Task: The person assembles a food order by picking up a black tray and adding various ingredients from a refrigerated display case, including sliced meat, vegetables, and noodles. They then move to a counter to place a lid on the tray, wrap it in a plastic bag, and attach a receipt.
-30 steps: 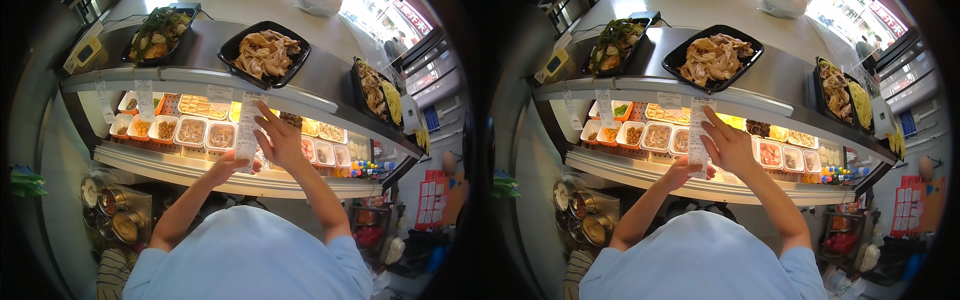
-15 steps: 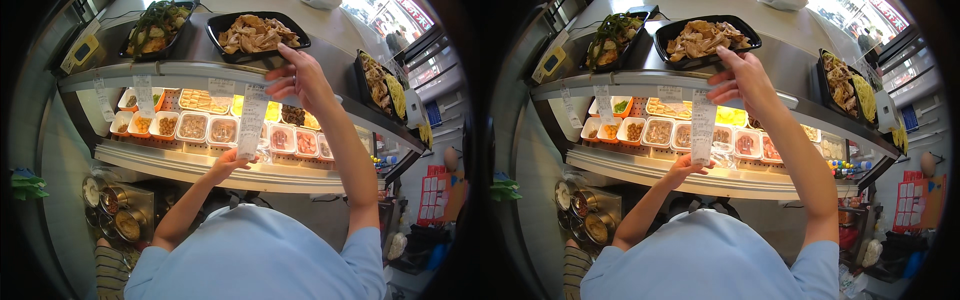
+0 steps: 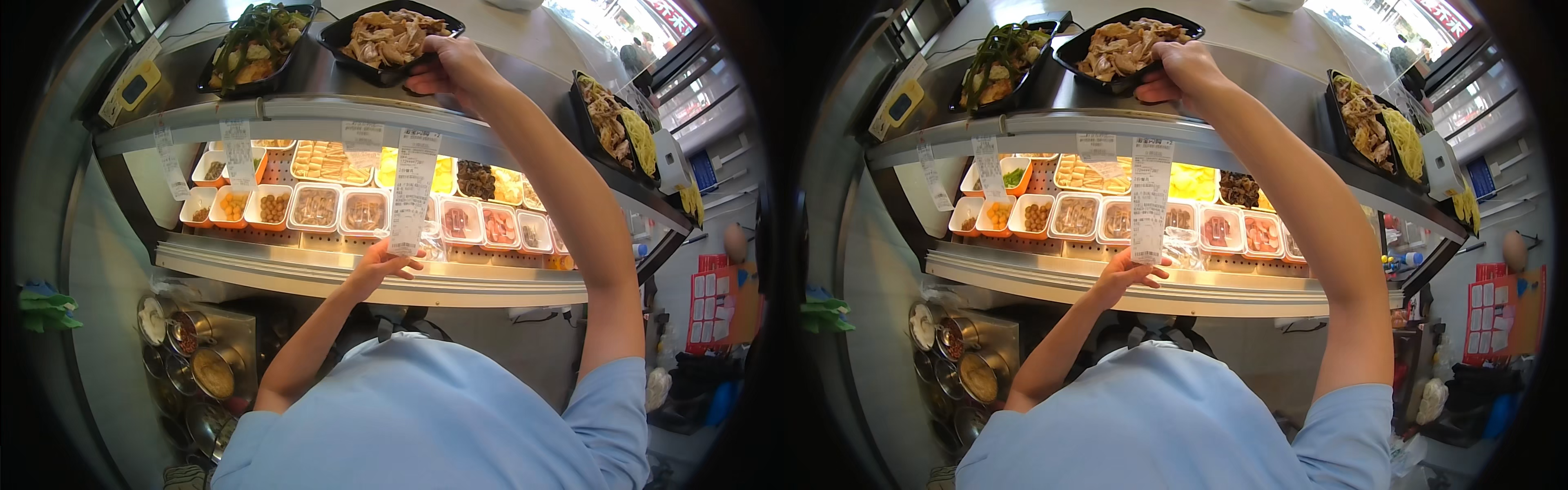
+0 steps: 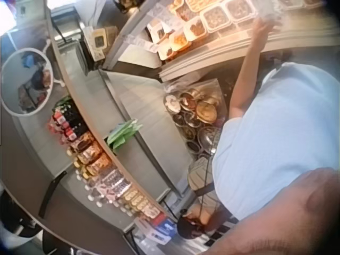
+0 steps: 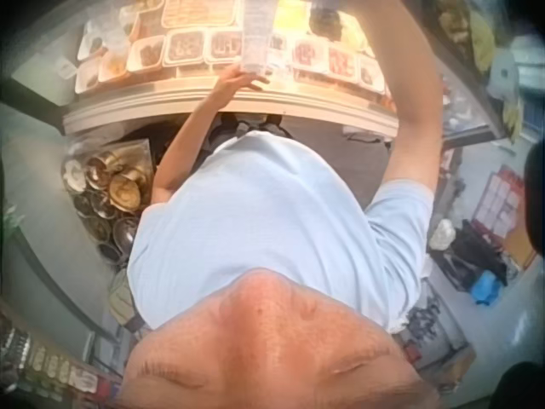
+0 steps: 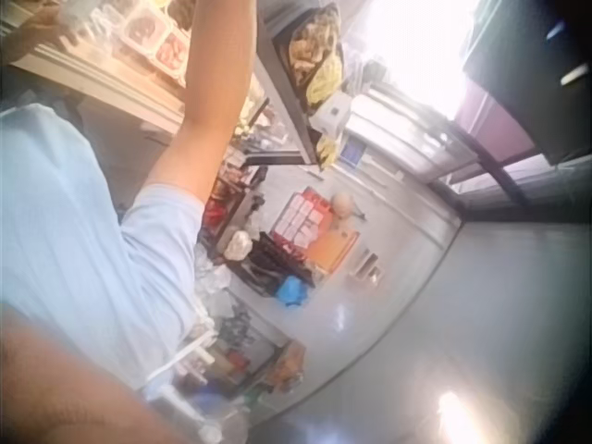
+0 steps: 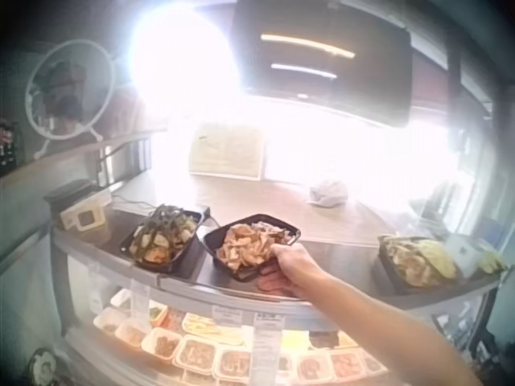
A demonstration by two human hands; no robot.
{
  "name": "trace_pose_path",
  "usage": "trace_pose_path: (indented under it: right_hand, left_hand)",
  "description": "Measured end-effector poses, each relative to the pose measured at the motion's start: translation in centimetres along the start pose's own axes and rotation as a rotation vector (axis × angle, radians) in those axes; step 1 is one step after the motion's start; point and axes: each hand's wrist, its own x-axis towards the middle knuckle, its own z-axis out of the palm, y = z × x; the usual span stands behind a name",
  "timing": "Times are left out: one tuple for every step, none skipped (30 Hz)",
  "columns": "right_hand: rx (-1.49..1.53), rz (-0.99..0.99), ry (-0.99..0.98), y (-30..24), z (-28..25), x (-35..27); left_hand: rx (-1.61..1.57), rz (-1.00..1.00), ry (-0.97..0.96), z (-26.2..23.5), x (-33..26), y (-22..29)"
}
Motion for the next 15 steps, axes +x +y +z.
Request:
trace_pose_path:
  right_hand:
    - [-0.028, -0.03, -0.032, -0.4, 0.0, -0.2]
    - [-0.045, -0.027, -0.039, -0.5, -0.2, 0.0]
    - [-0.063, -0.025, -0.043, -0.6, -0.3, 0.4]
    - [-0.083, -0.019, -0.052, -0.8, -0.2, 0.3]
    - [-0.112, -0.089, -0.047, -0.6, -0.2, -0.1]
    - [-0.106, -0.167, 0.034, -0.6, -0.4, -0.8]
    - [-0.094, -0.239, 0.108, -0.6, -0.2, -1.9]
    - [-0.088, -0.309, 0.186, -0.5, -0.1, -3.4]
    - [-0.125, -0.424, 0.21, 0.2, 0.4, -5.5]
    - [-0.161, -0.537, 0.227, 1.4, 0.5, -8.0]
    - [-0.269, -0.604, 0.2, 3.3, -1.0, -10.5]
    - [-0.383, -0.663, 0.177, 5.9, -2.8, -12.8]
    - [-0.493, -0.605, 0.164, 9.2, -4.4, -14.9]
    - [-0.597, -0.556, 0.145, 12.8, -6.0, -16.1]
    - [-0.714, -0.386, 0.169, 16.3, -7.4, -16.4]
  left_hand:
    - [-0.005, 0.002, 0.006, 0.0, 0.0, -0.1]
    - [-0.005, 0.007, 0.012, -0.1, 0.0, -0.2]
    - [-0.006, 0.006, 0.014, -0.2, 0.0, -0.1]
    - [-0.011, 0.004, 0.021, -0.2, -0.1, -0.2]
    - [-0.016, -0.005, 0.024, -0.2, -0.1, -0.2]
    - [-0.024, -0.007, 0.025, -0.2, -0.1, -0.1]
    - [-0.031, -0.01, 0.036, -0.3, -0.4, -0.1]
    - [-0.043, -0.008, 0.041, -0.3, -0.5, -0.1]
    - [-0.057, 0.006, 0.056, -0.7, -0.8, -0.2]
    - [-0.067, 0.02, 0.075, -1.1, -1.1, -0.4]
    - [-0.085, 0.031, 0.067, -1.2, -0.9, -0.7]
    - [-0.1, 0.034, 0.057, -0.9, -0.6, -1.0]
    - [-0.109, 0.032, 0.063, -0.7, -0.5, -1.2]
    - [-0.113, 0.032, 0.074, -0.5, -0.3, -1.1]
    - [-0.12, 0.029, 0.097, -0.5, -0.3, -1.3]
